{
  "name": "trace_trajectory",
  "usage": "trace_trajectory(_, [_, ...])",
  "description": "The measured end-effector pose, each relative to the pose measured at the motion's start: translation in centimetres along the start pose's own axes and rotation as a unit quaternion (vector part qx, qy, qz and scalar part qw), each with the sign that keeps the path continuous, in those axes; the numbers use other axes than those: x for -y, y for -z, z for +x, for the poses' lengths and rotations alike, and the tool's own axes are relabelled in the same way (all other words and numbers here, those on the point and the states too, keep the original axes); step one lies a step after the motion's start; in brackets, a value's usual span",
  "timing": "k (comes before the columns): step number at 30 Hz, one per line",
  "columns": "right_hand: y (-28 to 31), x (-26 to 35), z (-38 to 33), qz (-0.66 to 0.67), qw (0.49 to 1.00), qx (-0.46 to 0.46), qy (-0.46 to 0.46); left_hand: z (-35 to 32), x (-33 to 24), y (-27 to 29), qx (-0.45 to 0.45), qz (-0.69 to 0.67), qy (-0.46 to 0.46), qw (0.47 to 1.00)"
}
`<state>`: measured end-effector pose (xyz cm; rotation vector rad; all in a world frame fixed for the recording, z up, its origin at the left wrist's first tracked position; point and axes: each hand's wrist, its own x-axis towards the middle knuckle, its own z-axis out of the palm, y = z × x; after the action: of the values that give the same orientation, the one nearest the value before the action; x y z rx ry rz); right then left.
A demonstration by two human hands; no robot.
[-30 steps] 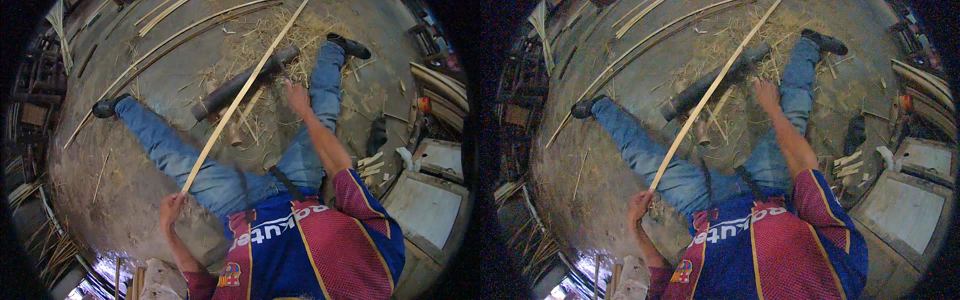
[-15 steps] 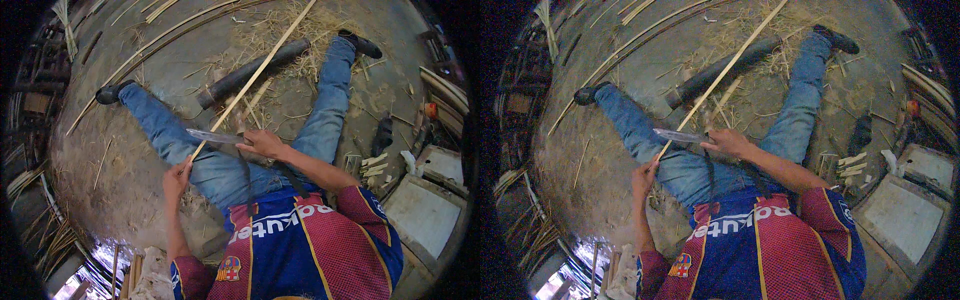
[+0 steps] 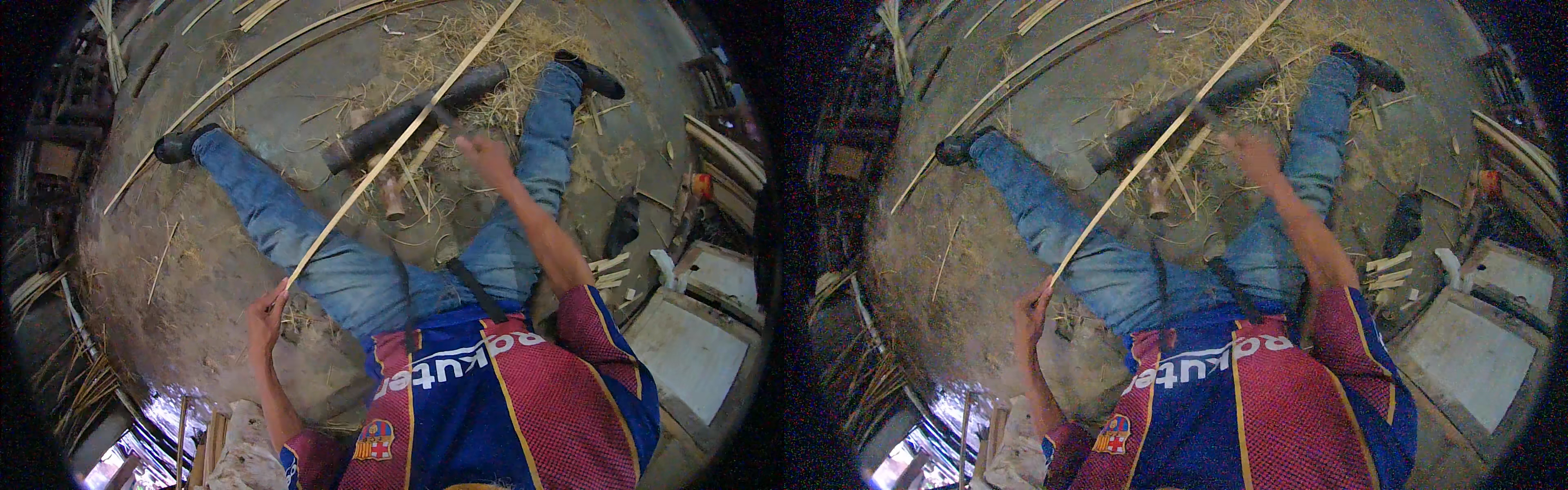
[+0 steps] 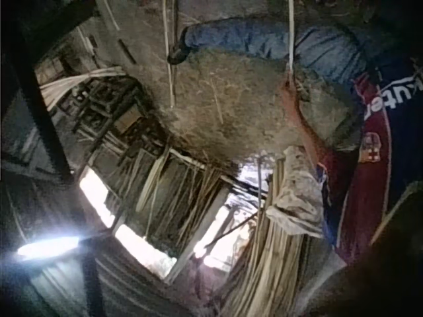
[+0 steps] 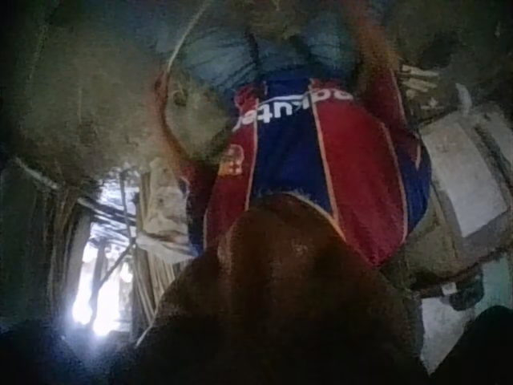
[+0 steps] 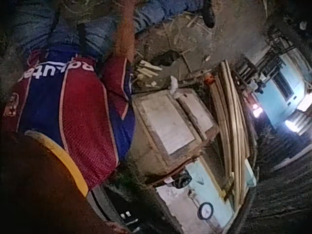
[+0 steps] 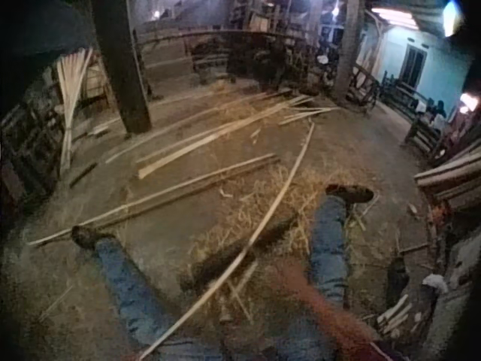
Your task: The person sits on the floor and uses a knife to shave thin strips from a long bamboo rod, holding it against a cylindrical support. The person repeatedly scrapes the bamboo to thin it and occasionally adjusts the rod's position.
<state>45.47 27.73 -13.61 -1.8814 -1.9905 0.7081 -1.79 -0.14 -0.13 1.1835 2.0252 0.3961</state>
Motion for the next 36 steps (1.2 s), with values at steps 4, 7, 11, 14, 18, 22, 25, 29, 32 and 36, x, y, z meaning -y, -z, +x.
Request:
trace_trajectory(4, [-1.9,6.0,-4.0,-0.025,0.971,0.234,0.049,-1.0,3.1,-0.6,-0.016,0.007,0.016,1.000])
trace_trajectory(7, [-4.0,1.8,-2.5,0.098,0.993,0.059,-0.009,-3.5,5.5,1.6,-0.034,-0.008,-0.013,0.999])
trace_trajectory(11, [-1.3,-2.8,1.8,0.035,0.992,-0.086,-0.085,-7.2,8.6,4.2,-0.045,-0.028,0.025,0.998])
trace_trajectory(14, [-0.1,-2.1,1.7,-0.047,0.998,-0.049,-0.014,-6.9,2.8,4.9,0.004,0.050,0.175,0.983])
trace_trajectory(18, [-3.1,-1.8,0.4,-0.032,0.998,-0.061,0.009,-2.3,-0.2,2.0,-0.189,0.140,-0.043,0.971])
trace_trajectory(22, [-5.0,-0.4,-0.8,0.041,0.993,-0.111,0.015,7.2,-9.2,-4.7,-0.123,-0.030,-0.147,0.981])
trace_trajectory(25, [-4.1,3.9,-3.1,0.133,0.990,0.033,-0.025,14.4,-11.9,-10.8,-0.012,-0.053,-0.119,0.991])
trace_trajectory(29, [-3.4,7.0,-6.2,0.007,0.982,0.185,0.034,20.5,-10.1,-15.1,0.181,-0.058,-0.014,0.982])
trace_trajectory(32, [-3.3,5.7,-6.6,0.015,0.987,0.159,0.034,19.4,-9.2,-16.6,0.075,0.003,-0.089,0.993])
trace_trajectory(36, [-2.8,4.0,-4.7,0.041,0.991,0.123,-0.027,17.6,-10.1,-15.9,0.073,0.013,-0.085,0.994])
